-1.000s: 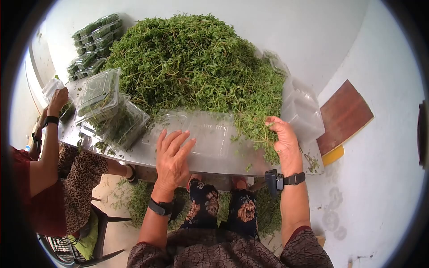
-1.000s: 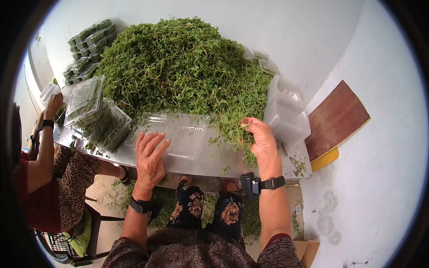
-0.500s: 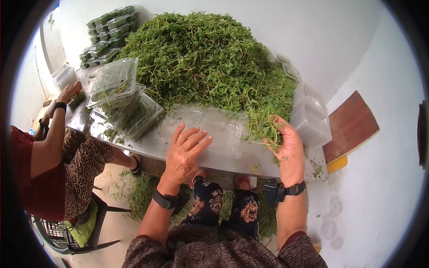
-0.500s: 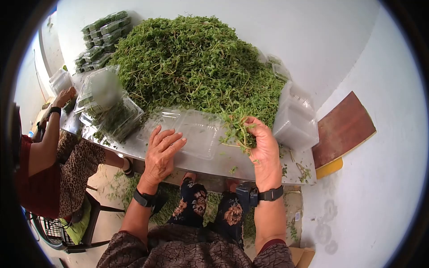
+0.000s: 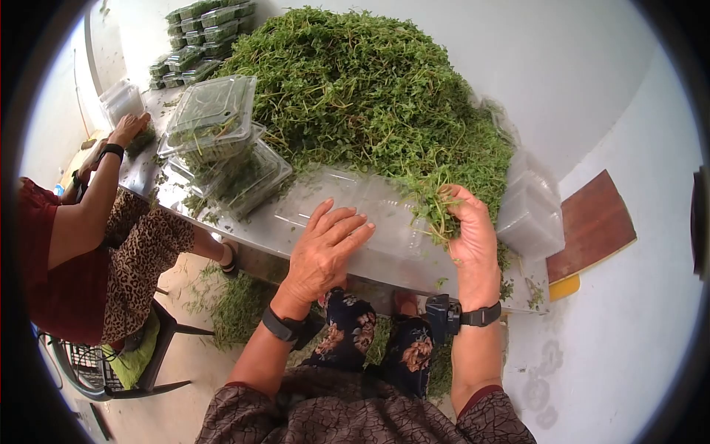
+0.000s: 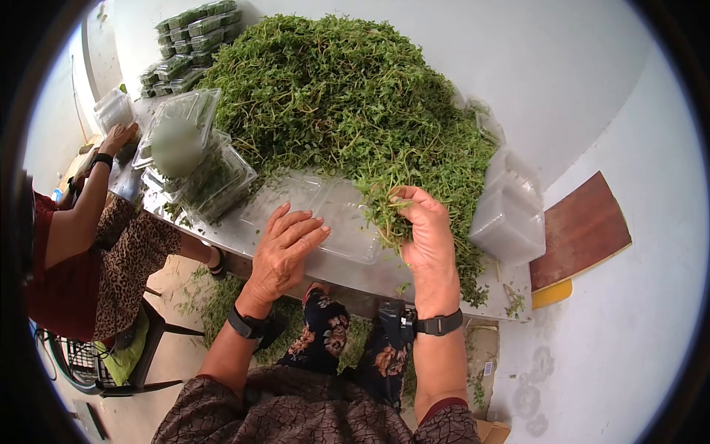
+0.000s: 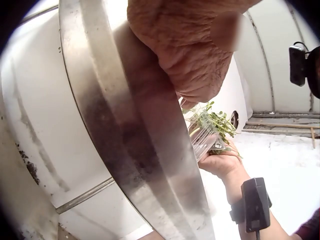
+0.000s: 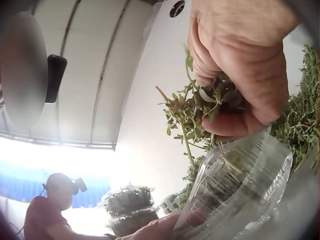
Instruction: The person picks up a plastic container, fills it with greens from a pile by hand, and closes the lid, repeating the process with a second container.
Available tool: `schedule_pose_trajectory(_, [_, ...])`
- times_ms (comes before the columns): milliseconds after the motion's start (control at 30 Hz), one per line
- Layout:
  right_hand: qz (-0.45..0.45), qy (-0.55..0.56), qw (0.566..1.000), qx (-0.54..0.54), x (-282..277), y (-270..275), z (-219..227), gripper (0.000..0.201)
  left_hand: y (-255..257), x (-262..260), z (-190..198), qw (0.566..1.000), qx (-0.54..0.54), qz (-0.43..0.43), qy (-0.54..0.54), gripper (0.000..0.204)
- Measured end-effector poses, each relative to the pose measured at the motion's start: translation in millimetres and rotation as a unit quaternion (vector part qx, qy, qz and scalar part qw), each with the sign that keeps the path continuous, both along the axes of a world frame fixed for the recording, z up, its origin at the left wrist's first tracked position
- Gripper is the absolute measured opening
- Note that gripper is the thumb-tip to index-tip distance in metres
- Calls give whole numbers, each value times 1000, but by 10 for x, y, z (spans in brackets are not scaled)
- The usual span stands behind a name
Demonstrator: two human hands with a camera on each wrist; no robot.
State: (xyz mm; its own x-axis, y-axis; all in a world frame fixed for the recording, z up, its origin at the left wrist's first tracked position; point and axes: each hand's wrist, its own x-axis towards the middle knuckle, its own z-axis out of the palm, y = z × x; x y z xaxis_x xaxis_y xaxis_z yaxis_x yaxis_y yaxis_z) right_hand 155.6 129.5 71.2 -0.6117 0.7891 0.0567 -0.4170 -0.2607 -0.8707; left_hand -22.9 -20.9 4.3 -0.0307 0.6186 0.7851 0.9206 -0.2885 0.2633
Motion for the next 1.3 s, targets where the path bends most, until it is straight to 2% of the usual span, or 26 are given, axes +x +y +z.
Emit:
schedule_pose_trajectory(100, [43, 26, 999, -20, -1, 52, -77, 16, -7, -21, -3, 1000, 1, -15, 3, 52])
schedule_pose_trajectory(533, [35, 21, 998, -57, -8, 34, -200, 19, -57, 6, 78, 998, 10, -38, -42, 45])
schedule_pose_trajectory(633, [24, 15, 998, -63, -4, 24, -187, 19, -29, 48, 152, 998, 46, -32, -42, 44])
schedule_pose_trajectory(733, [40, 8, 998, -54, -27, 10, -171, 19, 27, 117, 324, 996, 85, -26, -32, 42])
schedule_pose_trajectory(900, [-4, -38, 999, -22, -81, -99, -103, 18, 134, 190, 477, 995, 91, -14, -31, 38])
schedule_pose_trajectory(1233, [12, -69, 998, 2, -111, -134, -120, 16, 293, 243, 443, 995, 86, -2, -40, 32])
schedule_pose_trajectory(1300, [8, -87, 996, 10, -109, -138, -115, 15, 307, 242, 436, 996, 86, 6, -39, 25])
